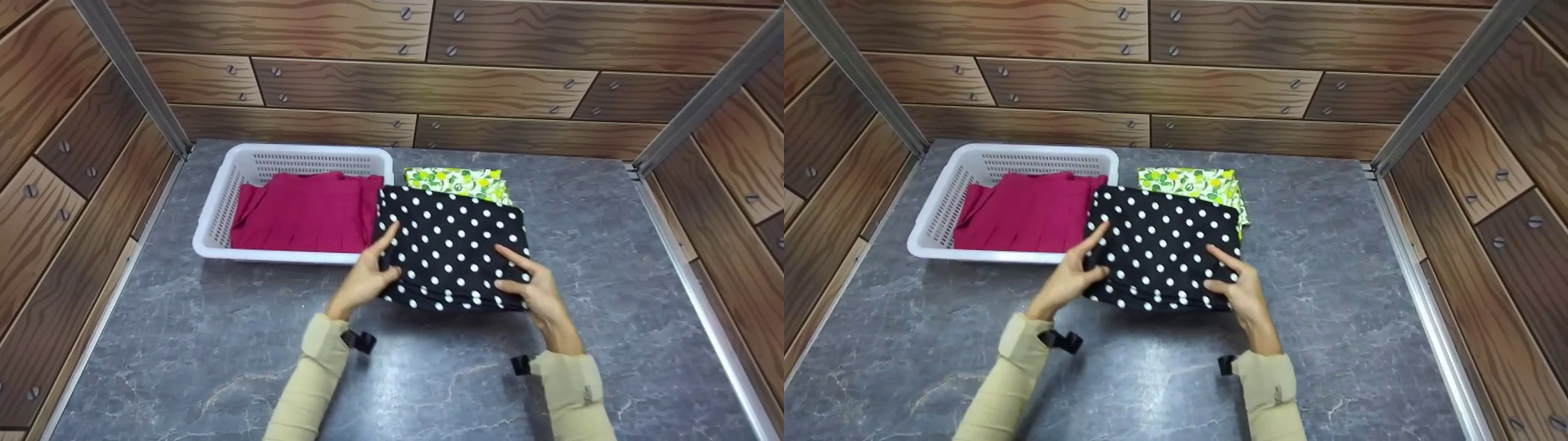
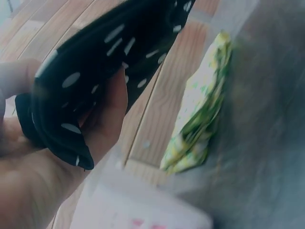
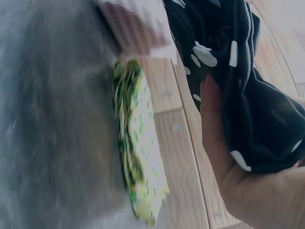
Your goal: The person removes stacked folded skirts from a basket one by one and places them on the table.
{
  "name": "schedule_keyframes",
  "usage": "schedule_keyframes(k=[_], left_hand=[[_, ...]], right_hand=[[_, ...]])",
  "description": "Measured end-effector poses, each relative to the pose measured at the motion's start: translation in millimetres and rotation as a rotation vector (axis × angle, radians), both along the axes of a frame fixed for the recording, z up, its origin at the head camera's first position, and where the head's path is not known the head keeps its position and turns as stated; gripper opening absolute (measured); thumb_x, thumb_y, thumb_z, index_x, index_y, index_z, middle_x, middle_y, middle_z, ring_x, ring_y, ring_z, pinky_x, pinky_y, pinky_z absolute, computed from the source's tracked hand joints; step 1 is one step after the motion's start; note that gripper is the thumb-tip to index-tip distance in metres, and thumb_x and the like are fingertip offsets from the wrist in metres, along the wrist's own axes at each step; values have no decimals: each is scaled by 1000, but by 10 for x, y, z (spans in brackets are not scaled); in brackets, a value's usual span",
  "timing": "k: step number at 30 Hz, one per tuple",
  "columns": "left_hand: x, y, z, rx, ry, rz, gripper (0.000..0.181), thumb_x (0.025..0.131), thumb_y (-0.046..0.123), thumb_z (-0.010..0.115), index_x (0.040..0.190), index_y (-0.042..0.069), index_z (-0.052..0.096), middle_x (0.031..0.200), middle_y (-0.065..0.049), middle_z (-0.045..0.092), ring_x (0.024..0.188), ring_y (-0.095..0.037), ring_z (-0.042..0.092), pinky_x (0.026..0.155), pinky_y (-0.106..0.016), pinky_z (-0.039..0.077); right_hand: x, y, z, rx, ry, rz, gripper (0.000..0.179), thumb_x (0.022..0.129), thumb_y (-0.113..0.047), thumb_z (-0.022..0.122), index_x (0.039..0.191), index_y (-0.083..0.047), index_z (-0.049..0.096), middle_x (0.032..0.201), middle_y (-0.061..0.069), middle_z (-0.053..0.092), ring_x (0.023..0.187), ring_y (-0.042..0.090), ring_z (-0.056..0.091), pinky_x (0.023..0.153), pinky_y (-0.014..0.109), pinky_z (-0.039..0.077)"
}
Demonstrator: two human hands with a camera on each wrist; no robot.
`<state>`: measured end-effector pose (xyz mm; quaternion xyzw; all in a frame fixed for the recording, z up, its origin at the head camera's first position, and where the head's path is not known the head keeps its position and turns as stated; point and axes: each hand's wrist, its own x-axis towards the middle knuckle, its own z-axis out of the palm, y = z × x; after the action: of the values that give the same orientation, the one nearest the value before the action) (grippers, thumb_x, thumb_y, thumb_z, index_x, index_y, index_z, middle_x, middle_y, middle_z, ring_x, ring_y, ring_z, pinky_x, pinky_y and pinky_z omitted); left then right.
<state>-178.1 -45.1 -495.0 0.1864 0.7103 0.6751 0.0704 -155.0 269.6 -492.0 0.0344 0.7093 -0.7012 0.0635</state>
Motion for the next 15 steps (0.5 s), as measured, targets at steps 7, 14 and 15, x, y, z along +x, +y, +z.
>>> schedule_keyframes(k=[7, 14, 15], left_hand=[[218, 304, -196, 11, 22, 3, 84, 81, -15, 56, 158, -1, 25, 162, -23, 23, 105, -17, 59, 64, -18, 52], [289, 434, -473, -39, -56, -5, 84, 81, -14, 57, 158, -2, 25, 160, -29, 25, 93, -16, 65, 74, -20, 54], [290, 440, -507, -47, -85, -10, 85, 81, -15, 57, 158, -1, 25, 160, -29, 25, 73, -10, 60, 62, -17, 50]], right_hand=[[146, 238, -159, 85, -41, -33, 68, 80, 19, 67, 144, 6, 50, 153, 24, 37, 93, 5, 61, 68, 16, 52], [206, 338, -404, 160, -134, -49, 65, 78, 15, 70, 141, 1, 57, 155, 32, 33, 41, 2, 27, 37, 15, 29], [209, 345, -436, 167, -150, -47, 66, 78, 14, 70, 141, 1, 56, 155, 33, 32, 41, 2, 27, 38, 16, 29]])
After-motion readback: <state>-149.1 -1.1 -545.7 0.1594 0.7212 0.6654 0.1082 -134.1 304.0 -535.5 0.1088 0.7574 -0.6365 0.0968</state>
